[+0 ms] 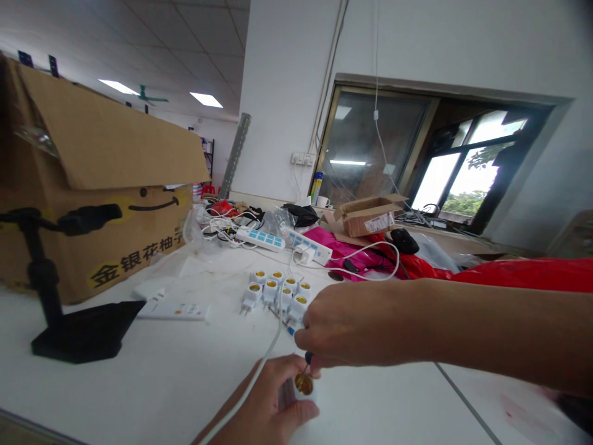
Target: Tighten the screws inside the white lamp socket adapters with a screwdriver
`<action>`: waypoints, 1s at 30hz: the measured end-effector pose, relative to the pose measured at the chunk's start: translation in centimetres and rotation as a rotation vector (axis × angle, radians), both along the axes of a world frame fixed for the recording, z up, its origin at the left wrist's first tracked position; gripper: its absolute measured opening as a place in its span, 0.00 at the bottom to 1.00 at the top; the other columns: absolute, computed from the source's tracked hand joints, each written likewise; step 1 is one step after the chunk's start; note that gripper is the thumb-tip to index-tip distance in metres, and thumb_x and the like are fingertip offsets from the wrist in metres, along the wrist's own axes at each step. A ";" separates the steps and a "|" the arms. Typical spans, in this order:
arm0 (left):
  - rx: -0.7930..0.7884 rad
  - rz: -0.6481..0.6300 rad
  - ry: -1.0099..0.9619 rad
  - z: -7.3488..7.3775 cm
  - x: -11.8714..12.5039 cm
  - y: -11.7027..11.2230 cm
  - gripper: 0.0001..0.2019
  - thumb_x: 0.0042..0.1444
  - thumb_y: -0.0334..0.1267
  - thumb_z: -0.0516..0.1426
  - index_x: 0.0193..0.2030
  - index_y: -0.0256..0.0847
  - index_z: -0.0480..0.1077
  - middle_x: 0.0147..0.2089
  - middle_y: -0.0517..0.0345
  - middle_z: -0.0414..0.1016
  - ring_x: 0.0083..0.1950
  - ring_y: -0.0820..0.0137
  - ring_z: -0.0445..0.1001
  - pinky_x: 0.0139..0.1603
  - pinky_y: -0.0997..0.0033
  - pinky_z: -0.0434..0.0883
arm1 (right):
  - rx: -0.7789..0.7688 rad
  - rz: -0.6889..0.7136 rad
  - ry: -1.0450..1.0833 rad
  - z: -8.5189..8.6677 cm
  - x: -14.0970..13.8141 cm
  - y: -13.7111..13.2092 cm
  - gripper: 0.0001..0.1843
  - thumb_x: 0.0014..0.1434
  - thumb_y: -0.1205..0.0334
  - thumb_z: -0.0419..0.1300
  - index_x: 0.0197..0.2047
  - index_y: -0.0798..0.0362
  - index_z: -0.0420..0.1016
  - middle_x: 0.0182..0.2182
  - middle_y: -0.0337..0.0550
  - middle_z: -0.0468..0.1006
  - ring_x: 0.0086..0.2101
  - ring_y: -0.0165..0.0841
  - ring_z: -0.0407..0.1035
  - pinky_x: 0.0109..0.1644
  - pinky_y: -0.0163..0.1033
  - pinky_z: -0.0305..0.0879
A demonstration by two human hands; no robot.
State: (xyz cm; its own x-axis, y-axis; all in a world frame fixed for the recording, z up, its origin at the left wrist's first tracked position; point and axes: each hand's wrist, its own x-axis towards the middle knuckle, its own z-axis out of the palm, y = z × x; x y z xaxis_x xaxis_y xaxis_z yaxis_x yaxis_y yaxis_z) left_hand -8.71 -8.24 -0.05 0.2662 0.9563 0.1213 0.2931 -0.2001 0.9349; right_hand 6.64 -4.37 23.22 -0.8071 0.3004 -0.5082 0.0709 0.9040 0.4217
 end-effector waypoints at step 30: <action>-0.134 0.002 0.108 3.1 0.1 -0.7 0.25 0.58 0.43 0.67 0.62 0.40 0.78 0.63 0.48 0.80 0.67 0.50 0.73 0.71 0.58 0.65 | -0.058 0.513 0.235 -1.8 0.5 1.0 0.08 0.75 0.68 0.60 0.48 0.55 0.83 0.39 0.44 0.81 0.36 0.39 0.67 0.32 0.44 0.58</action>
State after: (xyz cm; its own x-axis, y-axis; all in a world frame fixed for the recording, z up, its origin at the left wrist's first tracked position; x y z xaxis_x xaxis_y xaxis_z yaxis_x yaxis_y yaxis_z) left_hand -8.57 -8.92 3.02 0.2693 0.9624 -0.0367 0.3936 -0.0752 0.9162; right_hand 7.16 -3.37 21.39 -0.9358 -0.1832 -0.3013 -0.2977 0.8684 0.3966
